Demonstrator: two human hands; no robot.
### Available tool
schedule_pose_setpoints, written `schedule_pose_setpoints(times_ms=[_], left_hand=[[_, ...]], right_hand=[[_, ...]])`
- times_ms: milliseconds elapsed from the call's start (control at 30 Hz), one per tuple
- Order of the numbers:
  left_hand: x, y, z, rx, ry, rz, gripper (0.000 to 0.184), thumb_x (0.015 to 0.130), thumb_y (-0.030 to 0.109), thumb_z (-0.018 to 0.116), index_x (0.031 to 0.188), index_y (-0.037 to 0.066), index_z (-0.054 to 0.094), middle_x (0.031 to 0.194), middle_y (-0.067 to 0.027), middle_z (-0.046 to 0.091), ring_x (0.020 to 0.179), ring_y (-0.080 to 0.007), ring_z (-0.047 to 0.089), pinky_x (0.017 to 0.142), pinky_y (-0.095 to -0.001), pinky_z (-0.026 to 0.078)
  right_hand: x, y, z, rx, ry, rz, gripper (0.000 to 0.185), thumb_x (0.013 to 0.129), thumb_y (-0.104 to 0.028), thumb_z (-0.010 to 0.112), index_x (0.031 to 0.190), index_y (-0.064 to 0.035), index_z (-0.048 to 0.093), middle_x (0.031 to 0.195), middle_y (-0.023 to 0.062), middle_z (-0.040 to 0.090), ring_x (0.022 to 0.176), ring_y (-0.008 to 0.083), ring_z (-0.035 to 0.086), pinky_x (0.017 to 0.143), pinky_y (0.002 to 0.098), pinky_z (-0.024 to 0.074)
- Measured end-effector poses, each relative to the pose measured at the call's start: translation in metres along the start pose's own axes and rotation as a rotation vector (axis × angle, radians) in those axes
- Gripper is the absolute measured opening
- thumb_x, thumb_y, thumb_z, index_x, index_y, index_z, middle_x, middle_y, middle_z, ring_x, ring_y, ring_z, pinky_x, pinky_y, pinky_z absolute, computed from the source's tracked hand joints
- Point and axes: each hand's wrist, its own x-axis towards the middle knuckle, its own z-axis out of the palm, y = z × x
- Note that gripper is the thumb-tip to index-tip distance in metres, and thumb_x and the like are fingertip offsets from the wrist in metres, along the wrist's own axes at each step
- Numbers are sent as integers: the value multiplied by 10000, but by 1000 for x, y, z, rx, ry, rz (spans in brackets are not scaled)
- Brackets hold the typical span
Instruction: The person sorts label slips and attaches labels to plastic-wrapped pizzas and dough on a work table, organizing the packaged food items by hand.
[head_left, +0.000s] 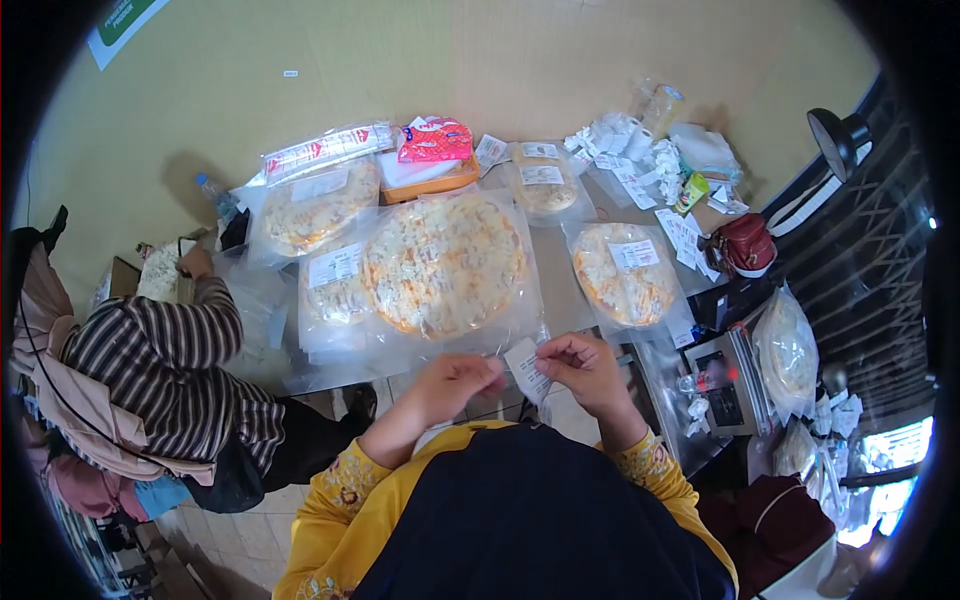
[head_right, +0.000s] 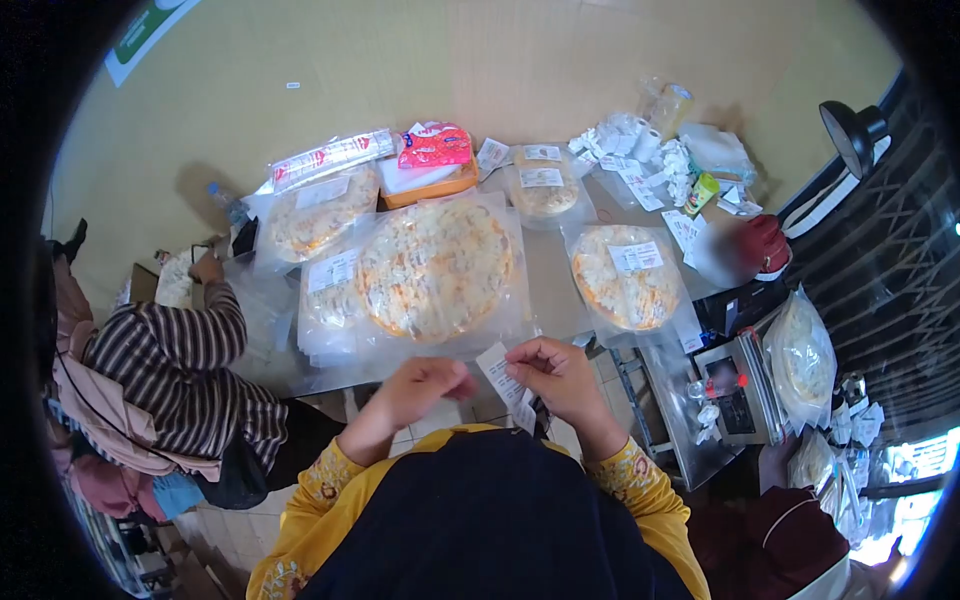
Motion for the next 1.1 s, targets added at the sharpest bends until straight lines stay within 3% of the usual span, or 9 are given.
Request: schedule_pose_setpoints(times_ms=[67,200,233,333,433,533,733,833,1100], left_hand=[[5,-12,17,-349,-84,-165,327,882,334,520,954,24,595,896,-45,622,765,-128,588,674,-243,463],[16,-30,33,-758,37,-224,289,886,322,505,979,59,581,885,-44,619,775,-144,593,708,-281,476],[17,-36,33,-752,49,-252,281,891,303,492,995,54,568,903,-56,615,792,-164,596,728,-308,480],[20,-58,31,-753,59,-314,262,899,261,469,1034,49,541,949,-81,601,838,-203,597,772,-363,486],[20,-74,26,-786,31,-375,251,892,252,477,1043,61,540,977,-78,592,872,-202,580,777,-367,475],[19,-83,22,-806,25,-470,251,887,248,485,1039,56,541,982,-75,587,896,-197,563,760,-358,468],[8,-76,16,-714,125,-470,262,870,236,523,1024,26,550,956,-75,579,892,-189,553,742,-357,469],[3,-71,15,-702,176,-427,251,866,219,534,1007,13,559,951,-81,577,879,-192,553,755,-378,469],[-7,-72,9,-725,253,-380,234,877,200,521,989,-2,564,943,-90,572,858,-198,553,763,-391,476]], right_hand=[[-3,5,7,20,14,0,119,776,7,624,889,10,586,826,46,610,752,78,572,688,212,465],[-7,27,18,-135,43,-20,144,771,-21,632,906,8,589,859,68,608,784,121,590,696,245,473],[-7,32,19,-196,57,-26,151,764,-26,637,906,0,592,861,75,606,785,140,596,698,259,474],[-4,34,16,-746,-19,-436,184,721,-27,647,901,-34,606,875,92,588,809,227,581,708,322,469],[1,34,15,-834,-79,-553,206,679,-23,646,879,-63,617,875,86,570,845,278,546,724,361,456],[7,36,12,-944,-227,-665,177,675,-21,660,844,-59,623,844,57,590,812,245,551,699,332,457],[13,36,23,-1087,-330,-632,147,681,-83,645,820,-71,597,828,48,584,823,233,551,728,339,431],[15,40,30,-1123,-308,-657,99,708,-109,577,795,-67,553,788,57,556,794,230,531,707,352,426],[15,56,44,-1096,-343,-604,110,709,-91,562,814,-61,548,816,63,540,797,241,529,720,356,421]])
